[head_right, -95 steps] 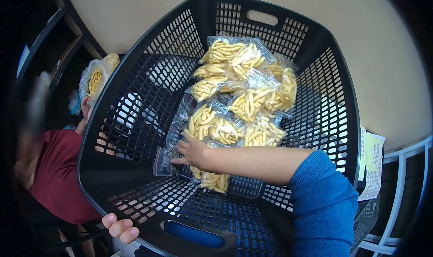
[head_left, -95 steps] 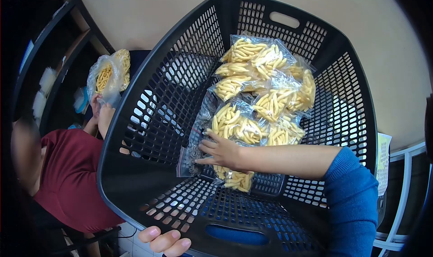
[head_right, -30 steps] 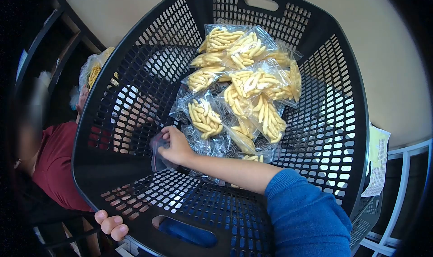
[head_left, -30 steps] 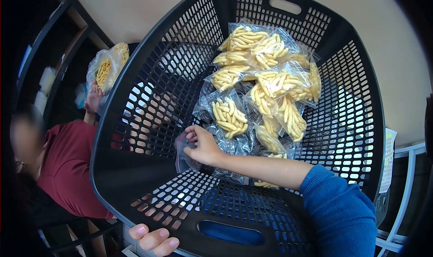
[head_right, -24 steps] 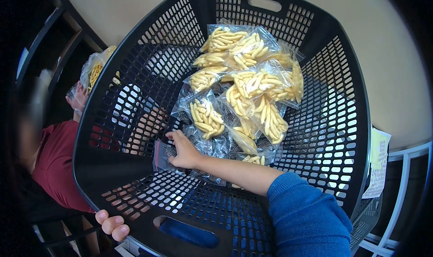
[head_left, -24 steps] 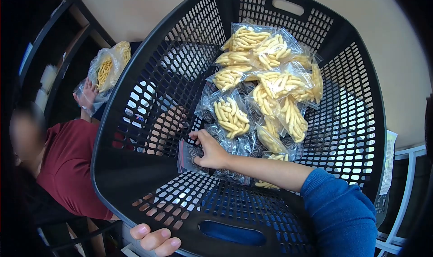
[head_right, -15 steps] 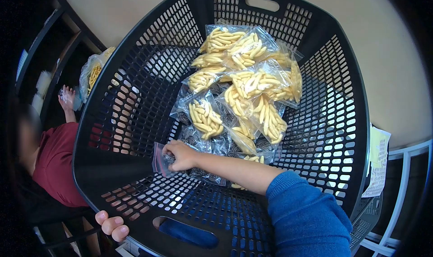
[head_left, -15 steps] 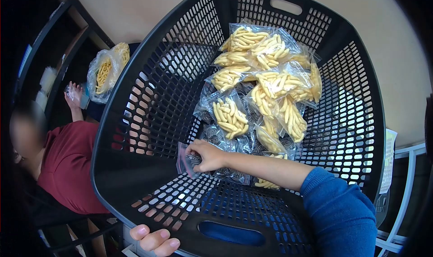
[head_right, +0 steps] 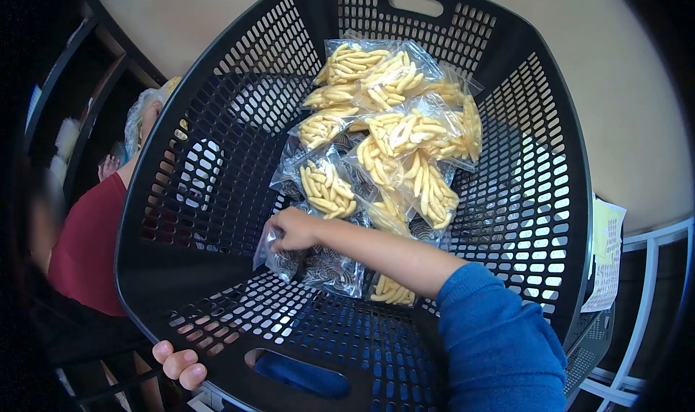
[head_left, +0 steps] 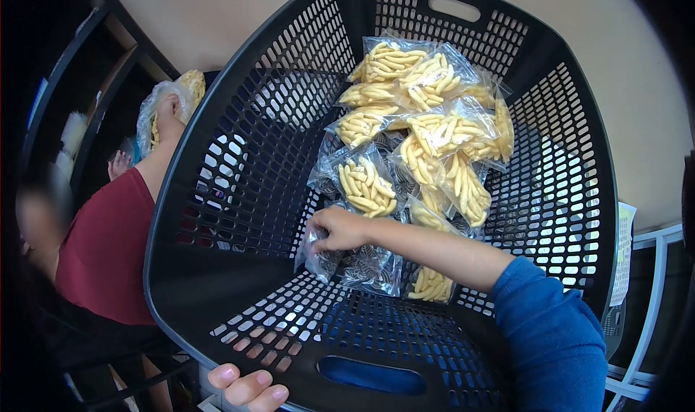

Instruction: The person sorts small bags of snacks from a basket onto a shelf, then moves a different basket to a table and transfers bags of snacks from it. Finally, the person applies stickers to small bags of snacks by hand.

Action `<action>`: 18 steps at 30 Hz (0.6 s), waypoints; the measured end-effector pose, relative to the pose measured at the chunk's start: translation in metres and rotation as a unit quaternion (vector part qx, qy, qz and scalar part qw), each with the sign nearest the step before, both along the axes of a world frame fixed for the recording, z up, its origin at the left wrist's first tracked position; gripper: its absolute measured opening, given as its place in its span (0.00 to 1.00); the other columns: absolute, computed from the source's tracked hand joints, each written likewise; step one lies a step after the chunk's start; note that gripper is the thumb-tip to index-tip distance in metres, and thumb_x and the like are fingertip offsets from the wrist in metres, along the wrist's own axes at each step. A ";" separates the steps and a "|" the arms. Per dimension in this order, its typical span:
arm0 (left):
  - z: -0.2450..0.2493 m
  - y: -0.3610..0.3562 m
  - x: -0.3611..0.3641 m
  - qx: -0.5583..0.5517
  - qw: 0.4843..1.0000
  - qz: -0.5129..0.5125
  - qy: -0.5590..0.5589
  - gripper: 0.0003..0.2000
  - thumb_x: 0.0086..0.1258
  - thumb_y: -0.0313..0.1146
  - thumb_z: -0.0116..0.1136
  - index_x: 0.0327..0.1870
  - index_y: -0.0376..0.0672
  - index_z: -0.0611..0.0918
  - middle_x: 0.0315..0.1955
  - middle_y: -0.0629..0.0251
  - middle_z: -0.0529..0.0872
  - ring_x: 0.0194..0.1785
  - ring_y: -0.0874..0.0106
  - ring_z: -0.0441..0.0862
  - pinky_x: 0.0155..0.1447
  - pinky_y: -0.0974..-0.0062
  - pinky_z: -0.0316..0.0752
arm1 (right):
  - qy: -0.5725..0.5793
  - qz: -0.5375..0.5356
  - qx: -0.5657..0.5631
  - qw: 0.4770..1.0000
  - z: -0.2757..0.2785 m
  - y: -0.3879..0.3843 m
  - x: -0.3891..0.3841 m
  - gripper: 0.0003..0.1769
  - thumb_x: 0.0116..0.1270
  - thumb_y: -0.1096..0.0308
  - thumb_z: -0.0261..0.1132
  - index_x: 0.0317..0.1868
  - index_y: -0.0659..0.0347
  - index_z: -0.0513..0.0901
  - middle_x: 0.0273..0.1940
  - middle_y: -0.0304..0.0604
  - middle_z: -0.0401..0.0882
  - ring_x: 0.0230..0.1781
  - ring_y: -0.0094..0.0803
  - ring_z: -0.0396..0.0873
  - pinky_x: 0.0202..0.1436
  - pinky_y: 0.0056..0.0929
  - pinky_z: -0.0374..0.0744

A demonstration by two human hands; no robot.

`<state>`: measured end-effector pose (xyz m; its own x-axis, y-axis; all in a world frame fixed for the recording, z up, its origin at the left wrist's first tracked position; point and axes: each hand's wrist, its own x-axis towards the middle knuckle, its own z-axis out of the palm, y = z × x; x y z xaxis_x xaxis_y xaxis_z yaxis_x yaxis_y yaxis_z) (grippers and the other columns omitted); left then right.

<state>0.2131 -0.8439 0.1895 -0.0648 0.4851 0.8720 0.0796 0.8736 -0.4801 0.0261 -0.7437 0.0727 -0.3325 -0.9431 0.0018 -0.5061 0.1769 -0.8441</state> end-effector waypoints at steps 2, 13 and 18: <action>0.000 -0.004 0.005 -0.001 1.000 0.002 -0.009 0.12 0.57 0.46 0.47 0.44 0.67 0.69 0.39 0.75 0.62 0.44 0.77 0.59 0.54 0.69 0.57 | -0.048 0.036 0.005 0.998 0.008 0.000 -0.014 0.16 0.51 0.60 0.64 0.38 0.60 0.77 0.30 0.42 0.76 0.31 0.29 0.75 0.34 0.28 0.73; 0.002 -0.004 0.004 -0.017 0.999 0.030 -0.011 0.11 0.59 0.47 0.45 0.43 0.66 0.70 0.40 0.75 0.63 0.45 0.78 0.60 0.54 0.70 0.58 | 0.061 0.097 0.390 0.914 0.015 0.030 -0.022 0.36 0.46 0.44 0.64 0.46 0.66 0.72 0.41 0.55 0.73 0.44 0.49 0.73 0.47 0.39 0.73; 0.005 -0.017 0.019 -0.043 0.997 0.013 -0.058 0.12 0.60 0.48 0.44 0.44 0.65 0.69 0.40 0.75 0.63 0.45 0.77 0.60 0.54 0.70 0.58 | 0.115 -0.127 0.390 0.905 0.017 0.044 0.001 0.50 0.41 0.48 0.70 0.59 0.65 0.54 0.55 0.60 0.56 0.53 0.50 0.65 0.52 0.39 0.70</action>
